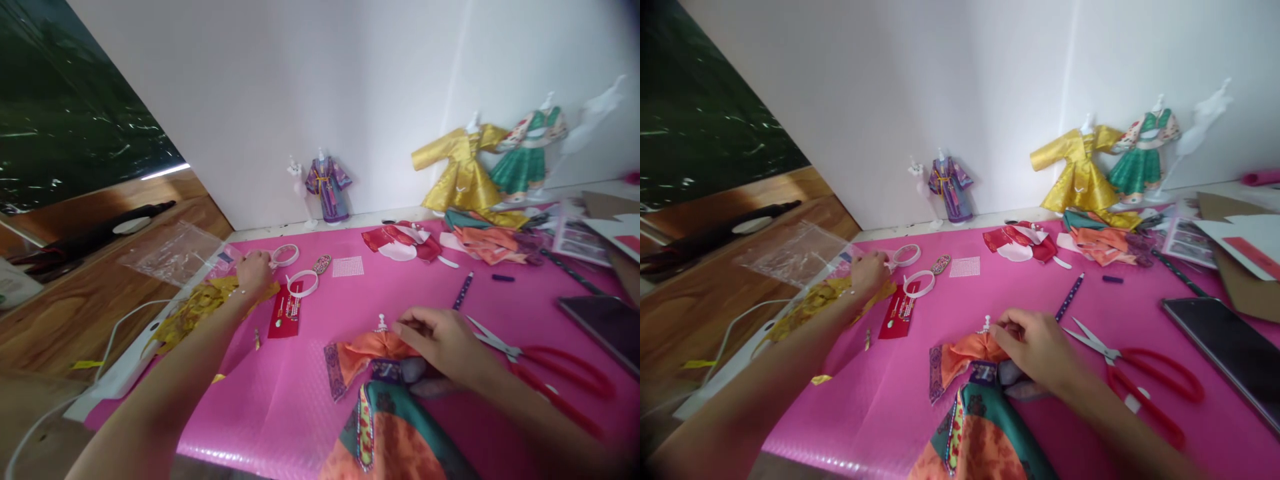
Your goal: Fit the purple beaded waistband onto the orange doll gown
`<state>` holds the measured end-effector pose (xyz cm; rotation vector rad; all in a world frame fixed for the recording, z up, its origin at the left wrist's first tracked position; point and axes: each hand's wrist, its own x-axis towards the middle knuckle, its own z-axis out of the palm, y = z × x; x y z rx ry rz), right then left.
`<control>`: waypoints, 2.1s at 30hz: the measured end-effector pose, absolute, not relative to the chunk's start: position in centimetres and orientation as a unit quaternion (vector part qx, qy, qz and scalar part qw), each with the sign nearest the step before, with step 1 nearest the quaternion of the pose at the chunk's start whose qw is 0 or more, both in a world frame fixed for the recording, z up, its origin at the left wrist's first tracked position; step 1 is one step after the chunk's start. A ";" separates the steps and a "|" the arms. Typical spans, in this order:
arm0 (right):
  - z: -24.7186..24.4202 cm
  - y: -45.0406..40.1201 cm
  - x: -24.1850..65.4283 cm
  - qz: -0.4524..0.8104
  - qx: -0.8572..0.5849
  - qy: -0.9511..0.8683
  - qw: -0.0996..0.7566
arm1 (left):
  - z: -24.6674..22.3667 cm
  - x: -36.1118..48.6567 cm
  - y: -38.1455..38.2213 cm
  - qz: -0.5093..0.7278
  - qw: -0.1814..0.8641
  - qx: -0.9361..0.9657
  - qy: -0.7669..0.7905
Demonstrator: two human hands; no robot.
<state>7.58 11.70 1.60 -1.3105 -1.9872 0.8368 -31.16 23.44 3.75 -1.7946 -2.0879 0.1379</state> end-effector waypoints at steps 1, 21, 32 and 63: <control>1.6 11.7 7.6 0.315 -0.494 -0.751 0.304 | 3.8 -31.1 23.3 0.043 0.194 -0.636 -0.746; 3.4 11.7 9.2 0.335 -0.458 -0.810 0.148 | 5.5 -19.6 9.9 -0.224 0.112 -0.864 -0.438; 2.9 10.9 7.8 0.343 -0.469 -0.801 0.146 | 3.6 -13.9 4.5 -0.216 0.021 -0.933 -0.289; 2.5 11.3 8.0 0.296 -0.493 -0.811 0.109 | 1.1 -14.2 5.4 -0.199 0.013 -0.944 -0.265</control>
